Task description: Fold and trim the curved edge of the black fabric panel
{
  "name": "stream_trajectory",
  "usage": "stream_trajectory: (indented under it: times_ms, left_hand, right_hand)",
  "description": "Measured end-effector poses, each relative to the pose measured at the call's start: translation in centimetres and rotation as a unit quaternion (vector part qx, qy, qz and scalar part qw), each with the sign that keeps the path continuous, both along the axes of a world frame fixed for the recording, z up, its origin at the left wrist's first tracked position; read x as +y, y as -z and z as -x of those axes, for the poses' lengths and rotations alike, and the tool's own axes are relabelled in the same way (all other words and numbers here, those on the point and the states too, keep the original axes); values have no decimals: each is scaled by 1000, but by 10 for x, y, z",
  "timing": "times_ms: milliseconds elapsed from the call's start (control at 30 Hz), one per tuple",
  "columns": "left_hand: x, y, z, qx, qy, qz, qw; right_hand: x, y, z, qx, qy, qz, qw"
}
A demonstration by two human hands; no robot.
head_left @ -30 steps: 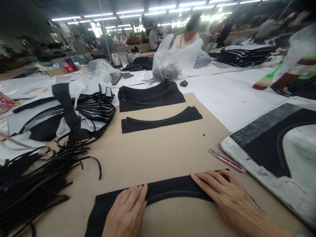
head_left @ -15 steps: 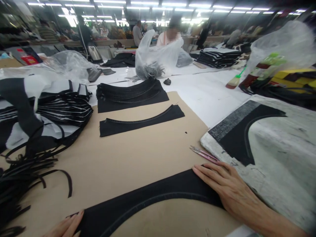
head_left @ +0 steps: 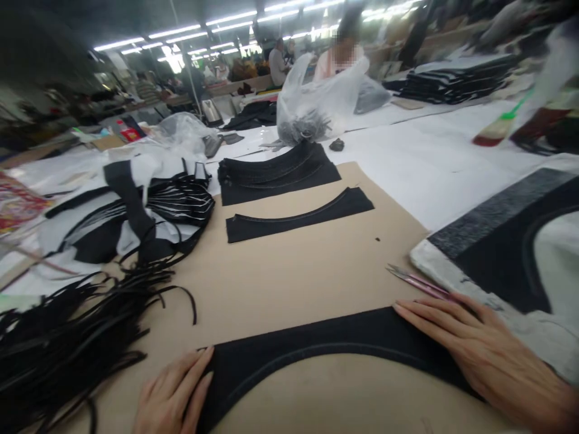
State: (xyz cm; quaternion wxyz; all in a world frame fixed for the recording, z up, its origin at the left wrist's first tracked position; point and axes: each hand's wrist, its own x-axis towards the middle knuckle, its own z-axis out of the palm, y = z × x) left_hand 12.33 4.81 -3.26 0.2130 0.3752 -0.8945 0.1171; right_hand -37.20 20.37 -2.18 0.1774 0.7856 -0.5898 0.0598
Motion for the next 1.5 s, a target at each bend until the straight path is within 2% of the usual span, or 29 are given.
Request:
stream_trajectory:
  times_ms: [100,167,300,400,533,633,700,800,900,967,1067,1233,1400,1500]
  left_hand:
    - [3,-15,9,11,-49,34,998]
    - [7,-24,24,37,-56,47,997]
    - [16,-35,73,73,30,-8,997]
    - [23,-34,111,60,87,-55,993]
    - [27,-24,137,42,103,-61,992]
    - [29,-17,139,34,109,-33,993]
    - [28,-17,138,42,107,-44,992]
    - [25,-23,138,60,82,-148,984]
    - [19,-36,142,96,17,-272,957]
    - [15,-45,146,108,-17,-326,939]
    - [10,-56,154,89,-30,-375,922]
    - [7,-61,169,68,-2,-405,912]
    - [10,-57,174,74,-2,-420,905]
    - [10,-59,172,87,-6,-448,890]
  right_hand:
    - [-5,8,2,0,-13,33,999]
    - [-11,4,-11,-4,-8,39,999]
    - [-31,-21,-69,-37,-27,51,998]
    - [-53,-34,-117,-88,-64,32,994]
    - [-72,-25,-147,-113,-97,25,989]
    - [-74,-15,-149,-112,-96,15,989]
    - [-74,-14,-146,-126,-94,9,987]
    - [-77,-21,-143,-175,-83,-42,980]
    - [-82,-32,-140,-224,-30,-106,968]
    - [-87,-38,-140,-237,-1,-135,962]
    - [-95,-43,-142,-245,11,-182,952]
    - [-105,-47,-144,-261,14,-242,934]
    - [-104,-52,-143,-268,-2,-239,933]
    - [-102,-57,-140,-286,0,-268,920]
